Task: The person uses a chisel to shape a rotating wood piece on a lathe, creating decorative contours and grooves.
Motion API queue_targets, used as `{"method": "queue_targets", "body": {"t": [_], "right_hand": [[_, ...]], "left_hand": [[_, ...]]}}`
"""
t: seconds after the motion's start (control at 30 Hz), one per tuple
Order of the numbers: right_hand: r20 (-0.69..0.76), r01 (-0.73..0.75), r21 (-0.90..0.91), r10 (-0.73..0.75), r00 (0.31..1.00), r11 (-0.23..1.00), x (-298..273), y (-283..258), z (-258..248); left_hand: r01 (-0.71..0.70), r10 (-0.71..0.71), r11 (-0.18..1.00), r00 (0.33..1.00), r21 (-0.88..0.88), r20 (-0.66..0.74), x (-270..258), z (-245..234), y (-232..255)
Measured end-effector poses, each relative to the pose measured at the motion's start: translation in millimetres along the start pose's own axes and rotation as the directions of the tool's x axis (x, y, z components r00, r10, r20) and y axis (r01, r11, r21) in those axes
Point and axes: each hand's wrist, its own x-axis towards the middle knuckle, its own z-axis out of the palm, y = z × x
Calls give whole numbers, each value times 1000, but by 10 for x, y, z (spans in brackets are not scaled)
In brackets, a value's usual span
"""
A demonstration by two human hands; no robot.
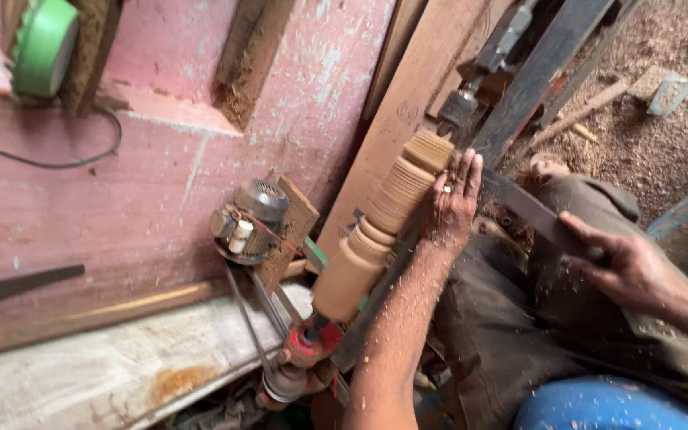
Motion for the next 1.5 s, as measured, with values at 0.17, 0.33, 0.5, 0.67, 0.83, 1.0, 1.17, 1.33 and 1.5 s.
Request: {"method": "queue_targets", "body": {"t": [0.17,0.33,0.5,0.67,0.83,1.0,1.17,1.33,1.5], "right_hand": [[58,191,-95,-186,981,977,576,501,-549],[268,128,-237,-62,961,963,1067,368,-1113],[359,34,-167,29,933,985,1130,-14,-1328],[346,472,-49,-428,835,880,1057,-310,-1452],[146,198,-97,-183,972,975,520,589,-774],[69,234,26,-235,970,972,69,222,-395],[182,-60,-206,98,978,977,313,53,-694],[187,-4,-212,44,981,977,397,186,-769],[123,82,-315,-45,991,946,315,137,-589]], "left_hand": [[76,-78,997,959,-17,-272,38,558,17],[78,-77,997,996,21,-54,-200,549,5],[46,-47,996,999,76,2,-142,266,17],[30,-27,998,998,50,-60,-68,54,51],[-29,41,996,987,81,-155,-272,-90,103],[96,-95,994,995,53,-31,-384,59,156],[164,-167,986,976,-34,-139,-271,-9,171],[203,-207,977,976,-65,-63,-317,-138,214],[202,-206,965,979,167,2,-297,-118,202]]}}
